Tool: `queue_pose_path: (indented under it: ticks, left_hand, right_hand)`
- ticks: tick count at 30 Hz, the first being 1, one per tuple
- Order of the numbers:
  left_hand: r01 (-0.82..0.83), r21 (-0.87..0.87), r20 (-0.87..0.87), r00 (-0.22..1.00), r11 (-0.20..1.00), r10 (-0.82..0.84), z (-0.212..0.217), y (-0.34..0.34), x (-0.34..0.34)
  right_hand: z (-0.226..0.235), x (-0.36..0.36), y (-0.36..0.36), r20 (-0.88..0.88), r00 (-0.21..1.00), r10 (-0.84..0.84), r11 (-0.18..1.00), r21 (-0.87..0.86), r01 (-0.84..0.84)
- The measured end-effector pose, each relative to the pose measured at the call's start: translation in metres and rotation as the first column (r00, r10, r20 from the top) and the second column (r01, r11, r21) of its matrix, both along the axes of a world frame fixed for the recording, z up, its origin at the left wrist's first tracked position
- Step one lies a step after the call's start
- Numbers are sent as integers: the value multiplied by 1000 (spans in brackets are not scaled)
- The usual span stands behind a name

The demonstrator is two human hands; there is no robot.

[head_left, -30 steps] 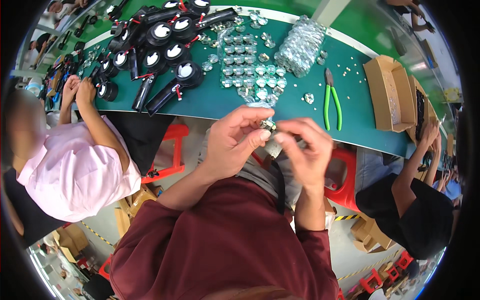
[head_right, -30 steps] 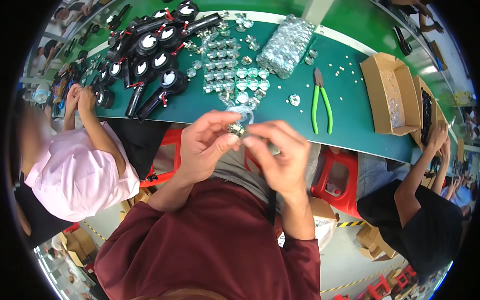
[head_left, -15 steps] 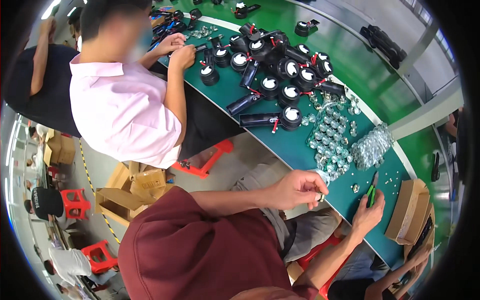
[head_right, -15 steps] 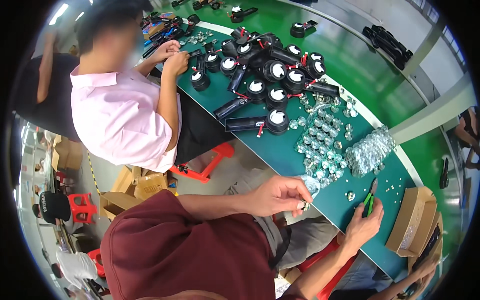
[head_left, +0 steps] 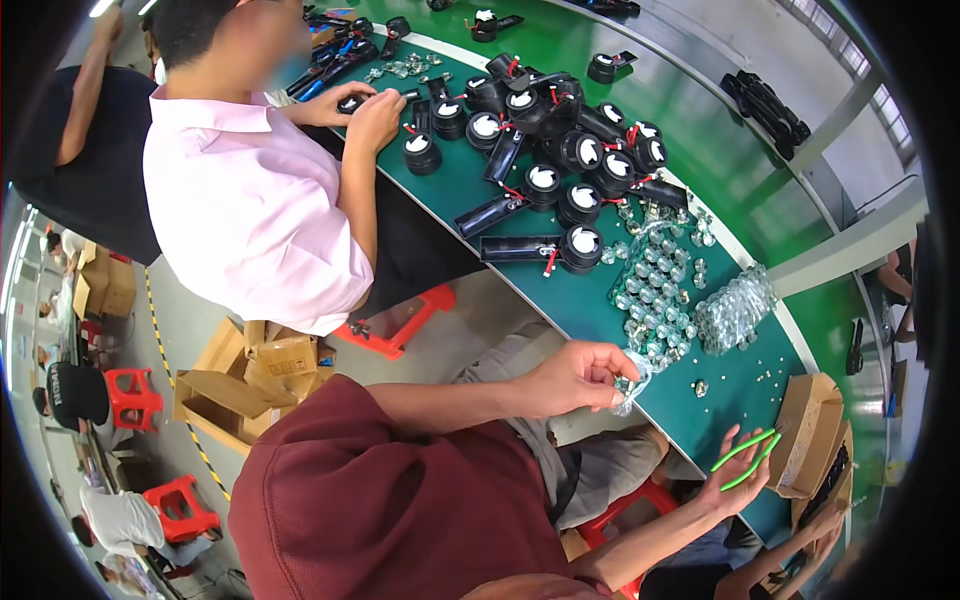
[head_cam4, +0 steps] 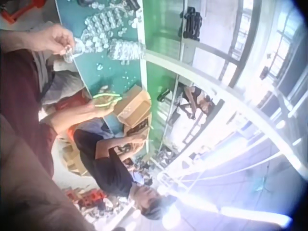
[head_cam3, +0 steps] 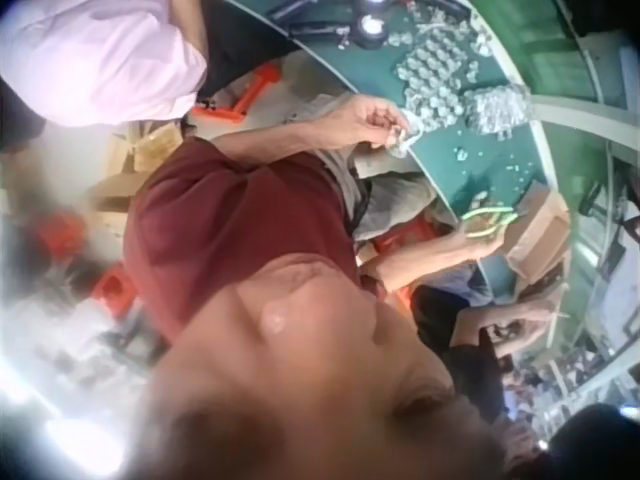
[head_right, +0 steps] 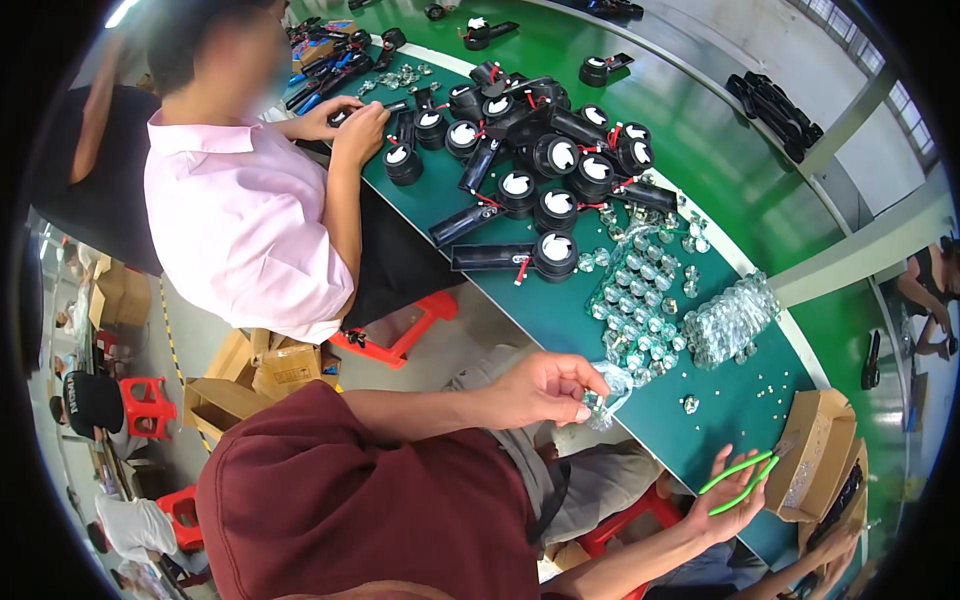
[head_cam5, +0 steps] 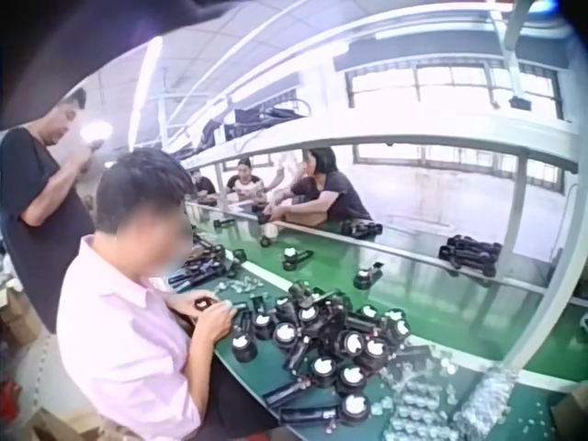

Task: Trim excess pins or parts from small electronic circuit boards using hand pliers.

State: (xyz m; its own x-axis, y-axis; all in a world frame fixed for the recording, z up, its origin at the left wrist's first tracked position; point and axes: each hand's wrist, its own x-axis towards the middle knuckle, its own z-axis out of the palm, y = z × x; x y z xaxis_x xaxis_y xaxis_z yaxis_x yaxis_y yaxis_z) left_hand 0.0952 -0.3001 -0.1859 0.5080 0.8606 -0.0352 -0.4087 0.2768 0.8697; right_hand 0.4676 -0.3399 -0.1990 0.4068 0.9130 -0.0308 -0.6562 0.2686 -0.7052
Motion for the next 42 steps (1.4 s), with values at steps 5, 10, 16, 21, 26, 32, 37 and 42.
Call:
queue_pose_path:
  ticks: [5,10,16,21,26,32,37,42]
  left_hand:
    - [-93,-27,69,993,995,95,15,-6,6]
    - [-25,68,72,997,997,20,14,-7,3]
    - [-38,178,1,999,983,39,21,-3,-11]
    - [-69,175,138,989,982,45,31,1,-22]
    - [-80,266,190,981,961,29,22,5,-20]
    - [-106,444,77,994,890,80,29,5,-24]
    - [-83,483,-17,994,872,104,34,4,-29]
    - [-63,516,-88,988,854,126,34,3,-28]
  right_hand:
    - [12,-65,-32,-55,986,156,985,80,-152]
    - [27,-137,-44,43,967,253,967,-15,-253]
    - [39,-192,-54,-201,843,499,864,37,-502]
    - [43,-189,-46,274,796,539,830,-13,-557]
    - [66,-188,-44,925,249,286,942,-224,-250]
    - [82,-174,-47,949,-313,37,991,-76,-113]
    - [93,-168,-44,906,-423,28,994,-71,-87]
    - [93,-168,-43,895,-445,19,993,-71,-99]
